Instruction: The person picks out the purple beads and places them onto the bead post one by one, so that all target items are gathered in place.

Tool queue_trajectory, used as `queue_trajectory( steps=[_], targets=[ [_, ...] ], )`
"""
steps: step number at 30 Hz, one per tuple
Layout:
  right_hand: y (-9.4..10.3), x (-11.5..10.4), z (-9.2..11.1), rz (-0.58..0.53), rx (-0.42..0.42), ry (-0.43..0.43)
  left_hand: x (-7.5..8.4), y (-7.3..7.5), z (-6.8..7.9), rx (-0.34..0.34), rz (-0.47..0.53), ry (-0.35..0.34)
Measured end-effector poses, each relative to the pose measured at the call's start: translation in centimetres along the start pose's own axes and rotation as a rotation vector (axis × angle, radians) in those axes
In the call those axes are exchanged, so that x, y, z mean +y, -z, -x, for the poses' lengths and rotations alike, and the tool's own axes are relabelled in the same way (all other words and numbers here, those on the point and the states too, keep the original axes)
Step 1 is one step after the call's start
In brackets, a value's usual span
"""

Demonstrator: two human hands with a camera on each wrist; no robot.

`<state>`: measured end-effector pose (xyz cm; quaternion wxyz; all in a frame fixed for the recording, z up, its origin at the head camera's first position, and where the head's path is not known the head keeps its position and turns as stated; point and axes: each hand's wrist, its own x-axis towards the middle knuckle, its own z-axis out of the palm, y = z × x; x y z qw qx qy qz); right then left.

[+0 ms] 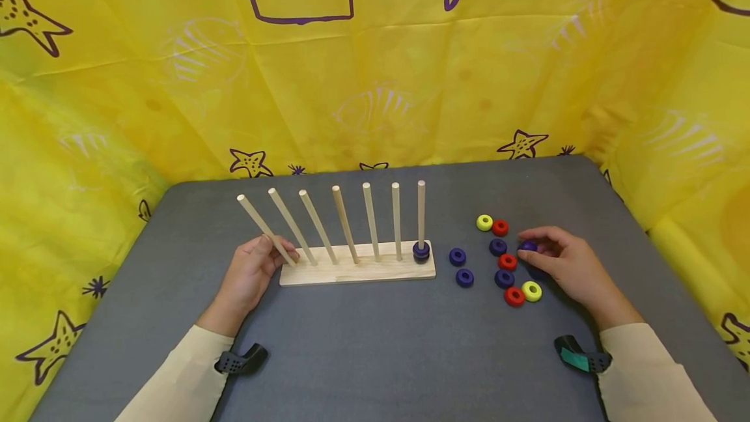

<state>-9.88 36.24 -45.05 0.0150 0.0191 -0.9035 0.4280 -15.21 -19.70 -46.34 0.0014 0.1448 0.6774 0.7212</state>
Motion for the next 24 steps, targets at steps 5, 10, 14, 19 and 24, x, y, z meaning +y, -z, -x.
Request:
queue_trajectory(
  steps=[5,10,14,19,24],
  targets=[
    [0.1,0.0,0.1,-0.002,0.008,-0.016,0.0,-0.1,0.0,0.006,-0.001,0.002],
    [0.2,-0.1,0.0,-0.018,0.009,-0.023,0.1,-0.1,0.0,0.004,0.003,0.003],
    [0.2,-0.3,0.1,-0.078,0.034,0.003,0.1,-0.1,0.1,0.001,0.001,-0.004],
    [0.2,-1.1,0.2,-0.138,0.080,0.032,0.0,0.0,0.1,0.001,0.003,-0.007],
    [0.2,-2.3,0.2,-0.169,0.108,0.079,-0.1,0.0,0.0,-0.003,0.011,-0.008]
  ],
)
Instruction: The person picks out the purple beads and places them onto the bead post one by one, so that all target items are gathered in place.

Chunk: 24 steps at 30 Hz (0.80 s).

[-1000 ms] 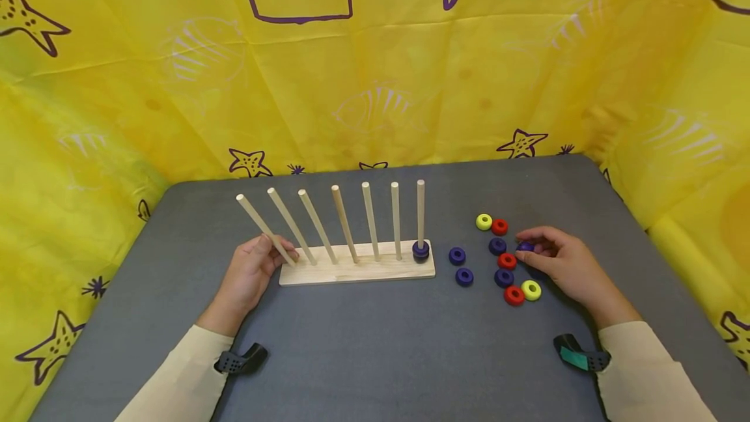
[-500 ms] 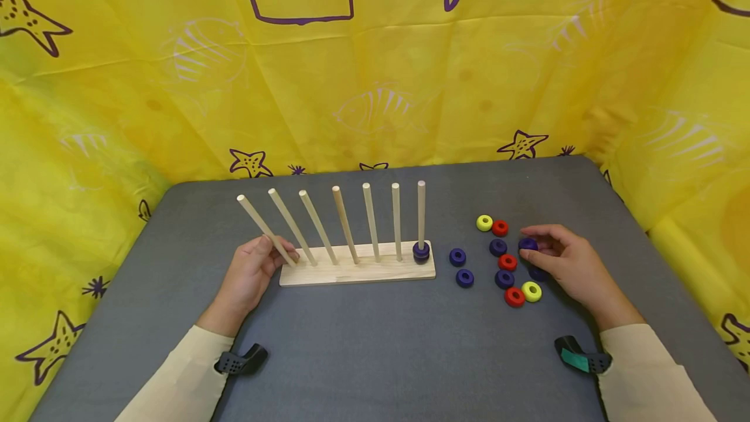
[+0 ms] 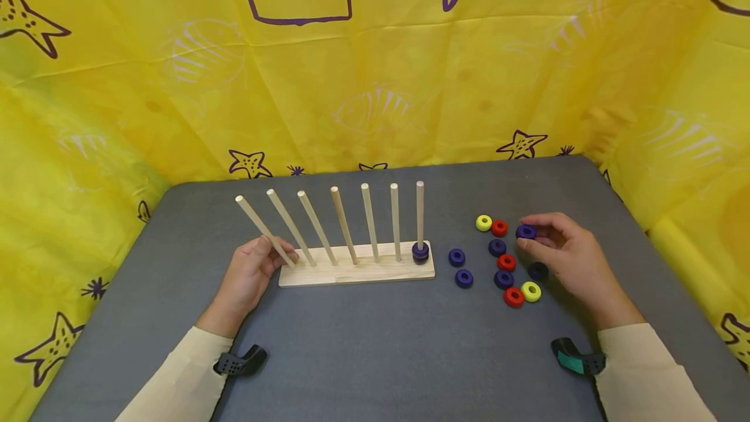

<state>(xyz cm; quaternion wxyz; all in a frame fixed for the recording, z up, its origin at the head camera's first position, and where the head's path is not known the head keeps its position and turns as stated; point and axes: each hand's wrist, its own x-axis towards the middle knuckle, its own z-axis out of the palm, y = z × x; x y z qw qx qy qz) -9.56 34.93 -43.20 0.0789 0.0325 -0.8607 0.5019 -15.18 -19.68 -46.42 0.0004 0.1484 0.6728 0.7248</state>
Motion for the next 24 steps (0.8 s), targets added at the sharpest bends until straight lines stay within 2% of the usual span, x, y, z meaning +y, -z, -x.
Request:
queue_trajectory(
  steps=[13,24],
  targets=[
    [-1.0,-3.3,0.3,0.025,0.039,0.128,-0.2,-0.1,0.1,0.000,0.003,0.004],
    [-2.0,-6.3,-0.2,0.009,0.030,0.323,-0.2,0.0,-0.1,-0.002,0.007,-0.011]
  ],
)
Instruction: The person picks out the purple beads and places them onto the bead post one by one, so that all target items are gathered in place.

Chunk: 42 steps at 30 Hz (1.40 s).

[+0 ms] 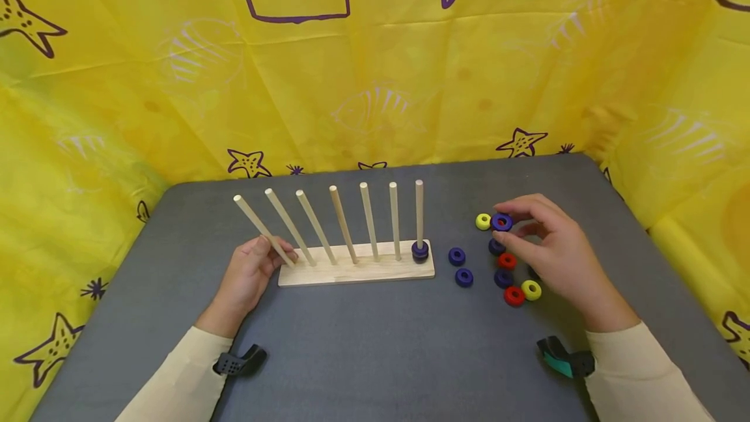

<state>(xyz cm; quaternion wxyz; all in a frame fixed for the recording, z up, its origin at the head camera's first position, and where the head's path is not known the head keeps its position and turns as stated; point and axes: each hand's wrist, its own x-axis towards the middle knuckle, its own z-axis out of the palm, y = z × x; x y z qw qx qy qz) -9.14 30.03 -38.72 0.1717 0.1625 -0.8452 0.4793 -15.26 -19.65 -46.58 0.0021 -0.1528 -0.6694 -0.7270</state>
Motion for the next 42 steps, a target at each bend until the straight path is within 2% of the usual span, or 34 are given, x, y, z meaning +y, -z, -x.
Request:
queue_trajectory(
  steps=[6,15,26,32,42],
  targets=[
    [-0.2,-0.5,-0.9,0.012,0.005,0.057,0.0,0.0,-0.2,-0.003,0.001,0.001],
    [-0.4,-1.4,-1.7,0.001,0.008,0.058,0.0,-0.1,-0.4,0.005,-0.003,0.009],
    [-0.8,-2.8,-2.5,-0.035,0.009,0.132,0.0,0.0,-0.3,0.007,0.001,0.011],
    [-1.2,-3.6,-3.1,-0.062,-0.002,0.191,-0.1,0.1,-0.2,0.001,-0.004,0.013],
    [-1.8,-5.5,-3.9,-0.086,-0.033,0.240,-0.1,0.1,-0.1,0.000,-0.005,0.014]
  ],
)
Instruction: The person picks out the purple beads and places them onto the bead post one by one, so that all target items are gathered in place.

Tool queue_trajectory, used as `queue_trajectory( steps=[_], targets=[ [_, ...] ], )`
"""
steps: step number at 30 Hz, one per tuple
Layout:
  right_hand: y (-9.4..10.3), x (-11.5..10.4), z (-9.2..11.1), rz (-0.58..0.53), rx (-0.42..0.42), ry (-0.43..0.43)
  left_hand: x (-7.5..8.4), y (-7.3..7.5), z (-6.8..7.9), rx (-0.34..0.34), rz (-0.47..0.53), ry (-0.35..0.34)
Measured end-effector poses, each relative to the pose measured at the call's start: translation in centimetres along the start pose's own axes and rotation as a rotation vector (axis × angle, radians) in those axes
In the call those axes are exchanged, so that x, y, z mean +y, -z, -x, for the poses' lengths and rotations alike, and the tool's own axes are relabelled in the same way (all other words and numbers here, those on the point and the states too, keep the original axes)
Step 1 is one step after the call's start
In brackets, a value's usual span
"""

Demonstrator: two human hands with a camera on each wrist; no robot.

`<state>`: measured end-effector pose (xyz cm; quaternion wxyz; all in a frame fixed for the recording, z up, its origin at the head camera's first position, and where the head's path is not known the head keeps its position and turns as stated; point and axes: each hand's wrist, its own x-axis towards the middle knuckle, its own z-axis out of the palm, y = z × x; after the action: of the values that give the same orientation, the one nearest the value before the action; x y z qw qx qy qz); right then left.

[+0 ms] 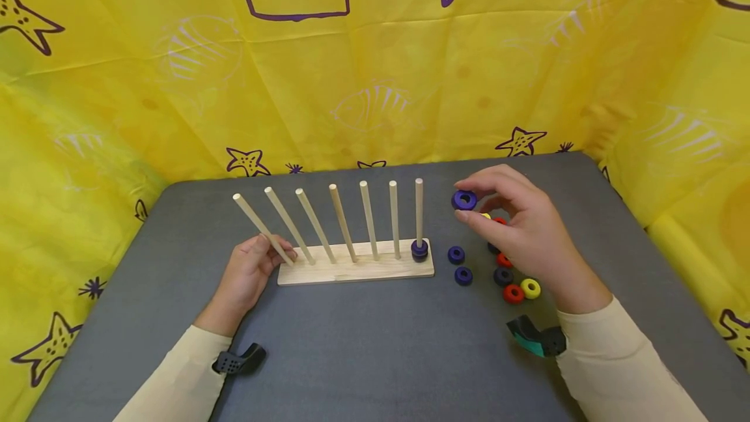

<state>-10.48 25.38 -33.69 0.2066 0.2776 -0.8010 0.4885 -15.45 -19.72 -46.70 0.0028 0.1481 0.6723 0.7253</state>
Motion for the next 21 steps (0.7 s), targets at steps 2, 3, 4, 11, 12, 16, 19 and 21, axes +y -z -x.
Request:
queue_trajectory(
  steps=[2,3,4,11,12,16,19,21],
  targets=[
    [-0.2,-0.3,-0.3,-0.021,0.002,0.013,0.1,0.0,0.0,-0.001,-0.005,0.001],
    [-0.2,-0.4,-0.4,-0.034,0.002,0.022,0.1,0.0,0.0,-0.003,-0.008,0.002],
    [-0.3,-0.5,-0.6,-0.046,0.001,0.036,0.1,0.0,0.0,-0.004,-0.009,0.004],
    [-1.2,-1.1,-1.9,-0.088,-0.002,0.098,0.3,-0.1,0.1,-0.004,-0.012,0.008],
    [-1.3,-1.3,-2.0,-0.088,-0.002,0.100,0.3,-0.1,0.1,-0.005,-0.011,0.009],
    [-1.7,-1.9,-2.7,-0.093,-0.012,0.103,0.3,-0.1,0.1,-0.007,-0.006,0.008],
    [-2.1,-2.4,-3.2,-0.087,-0.016,0.094,0.3,-0.1,0.0,-0.008,-0.001,0.006],
    [-2.4,-2.5,-3.5,-0.085,-0.014,0.093,0.3,0.0,0.1,-0.008,-0.001,0.006]
  ],
)
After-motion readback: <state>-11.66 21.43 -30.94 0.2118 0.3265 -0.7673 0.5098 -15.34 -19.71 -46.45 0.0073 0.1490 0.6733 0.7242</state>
